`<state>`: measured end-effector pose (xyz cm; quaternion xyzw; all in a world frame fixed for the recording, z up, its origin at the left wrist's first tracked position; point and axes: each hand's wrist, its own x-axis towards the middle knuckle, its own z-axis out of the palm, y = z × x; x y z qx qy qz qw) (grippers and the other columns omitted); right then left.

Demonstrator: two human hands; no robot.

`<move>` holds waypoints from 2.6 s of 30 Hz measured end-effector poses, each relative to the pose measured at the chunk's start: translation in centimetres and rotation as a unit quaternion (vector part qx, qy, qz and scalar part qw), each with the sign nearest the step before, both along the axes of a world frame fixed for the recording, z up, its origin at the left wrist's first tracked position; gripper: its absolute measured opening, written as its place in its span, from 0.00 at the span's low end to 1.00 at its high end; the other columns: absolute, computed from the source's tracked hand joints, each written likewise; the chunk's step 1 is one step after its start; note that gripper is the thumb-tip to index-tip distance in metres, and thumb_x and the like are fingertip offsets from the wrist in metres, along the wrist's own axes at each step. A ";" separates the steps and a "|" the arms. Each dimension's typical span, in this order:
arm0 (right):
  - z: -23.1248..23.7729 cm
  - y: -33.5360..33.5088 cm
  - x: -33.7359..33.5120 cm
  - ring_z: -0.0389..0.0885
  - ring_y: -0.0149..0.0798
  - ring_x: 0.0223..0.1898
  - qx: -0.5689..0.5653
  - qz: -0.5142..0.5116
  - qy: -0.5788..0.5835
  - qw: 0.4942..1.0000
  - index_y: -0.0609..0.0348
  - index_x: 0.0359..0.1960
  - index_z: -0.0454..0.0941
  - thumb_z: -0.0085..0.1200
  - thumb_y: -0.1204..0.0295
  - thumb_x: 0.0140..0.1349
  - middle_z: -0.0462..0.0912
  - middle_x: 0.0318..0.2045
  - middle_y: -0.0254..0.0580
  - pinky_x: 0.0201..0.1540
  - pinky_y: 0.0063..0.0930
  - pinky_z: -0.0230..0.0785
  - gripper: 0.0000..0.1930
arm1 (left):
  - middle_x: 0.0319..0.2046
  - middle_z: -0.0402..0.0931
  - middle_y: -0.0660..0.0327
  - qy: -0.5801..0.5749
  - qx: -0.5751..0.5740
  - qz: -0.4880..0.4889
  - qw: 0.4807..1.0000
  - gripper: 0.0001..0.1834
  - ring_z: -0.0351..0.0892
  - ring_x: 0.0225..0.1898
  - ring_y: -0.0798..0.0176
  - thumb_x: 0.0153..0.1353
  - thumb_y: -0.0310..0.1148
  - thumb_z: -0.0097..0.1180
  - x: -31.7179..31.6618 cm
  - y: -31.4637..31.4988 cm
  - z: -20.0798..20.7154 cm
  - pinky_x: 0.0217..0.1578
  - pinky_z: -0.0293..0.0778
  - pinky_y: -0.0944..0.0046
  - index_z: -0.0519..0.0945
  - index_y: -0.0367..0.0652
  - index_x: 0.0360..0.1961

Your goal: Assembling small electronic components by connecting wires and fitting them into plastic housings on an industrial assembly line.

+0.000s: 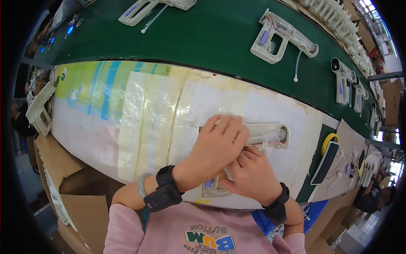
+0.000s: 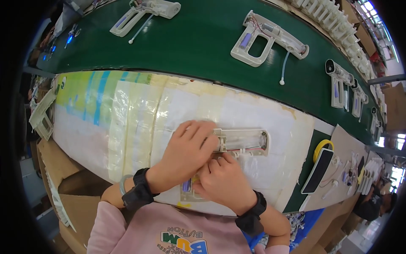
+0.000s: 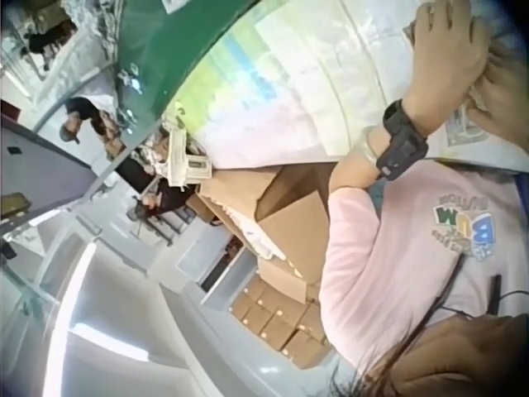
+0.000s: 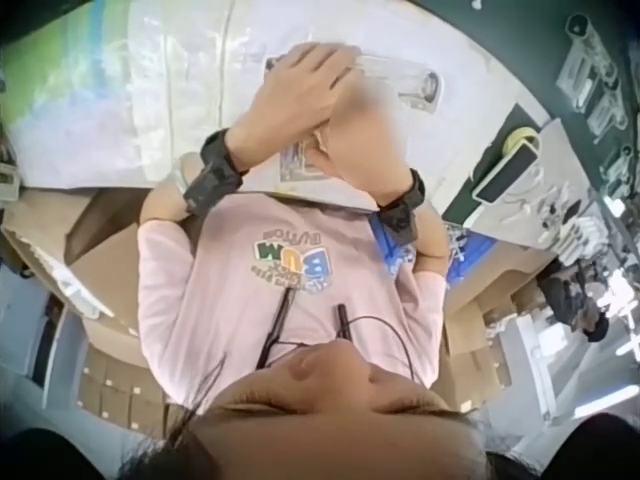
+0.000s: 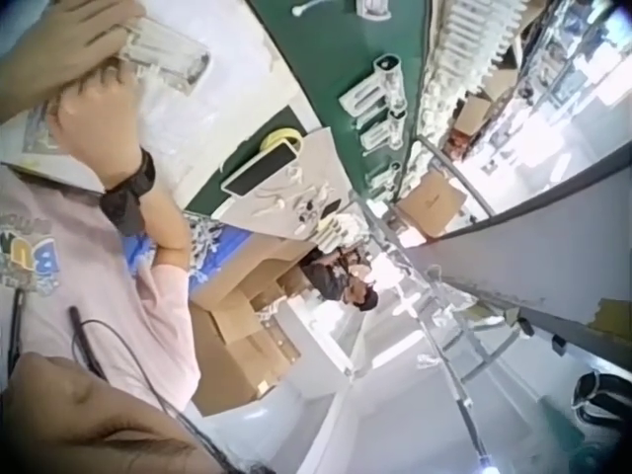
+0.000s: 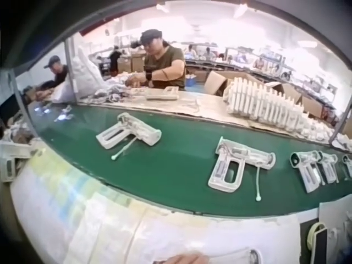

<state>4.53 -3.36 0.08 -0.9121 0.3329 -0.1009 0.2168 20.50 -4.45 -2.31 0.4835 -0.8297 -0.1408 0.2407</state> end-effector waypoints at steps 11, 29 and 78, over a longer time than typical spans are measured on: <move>0.6 0.0 0.0 0.77 0.49 0.23 0.048 -0.018 -0.019 0.999 0.60 0.18 0.69 0.66 0.65 0.41 0.73 0.18 0.43 0.33 0.40 0.73 0.16 | 0.53 0.74 0.56 0.088 0.079 0.032 0.992 0.10 0.72 0.55 0.47 0.51 0.27 0.66 6.6 1.3 1.6 0.55 0.67 0.52 0.80 0.42 0.36; 0.9 0.3 0.4 0.83 0.52 0.30 0.063 -0.026 0.027 0.997 0.63 0.23 0.74 0.66 0.63 0.43 0.79 0.21 0.47 0.46 0.40 0.77 0.17 | 0.53 0.72 0.51 0.088 0.005 0.134 0.987 0.18 0.71 0.54 0.45 0.47 0.26 0.65 5.2 1.6 -0.4 0.51 0.72 0.51 0.78 0.43 0.43; -2.8 8.1 2.1 0.81 0.50 0.21 0.192 -0.360 -0.078 0.909 0.71 0.51 0.60 0.61 0.68 0.56 0.82 0.23 0.47 0.26 0.41 0.72 0.28 | 0.56 0.68 0.50 0.367 0.097 0.118 0.918 0.19 0.71 0.56 0.54 0.56 0.23 0.64 9.4 1.7 -1.9 0.54 0.71 0.59 0.75 0.39 0.49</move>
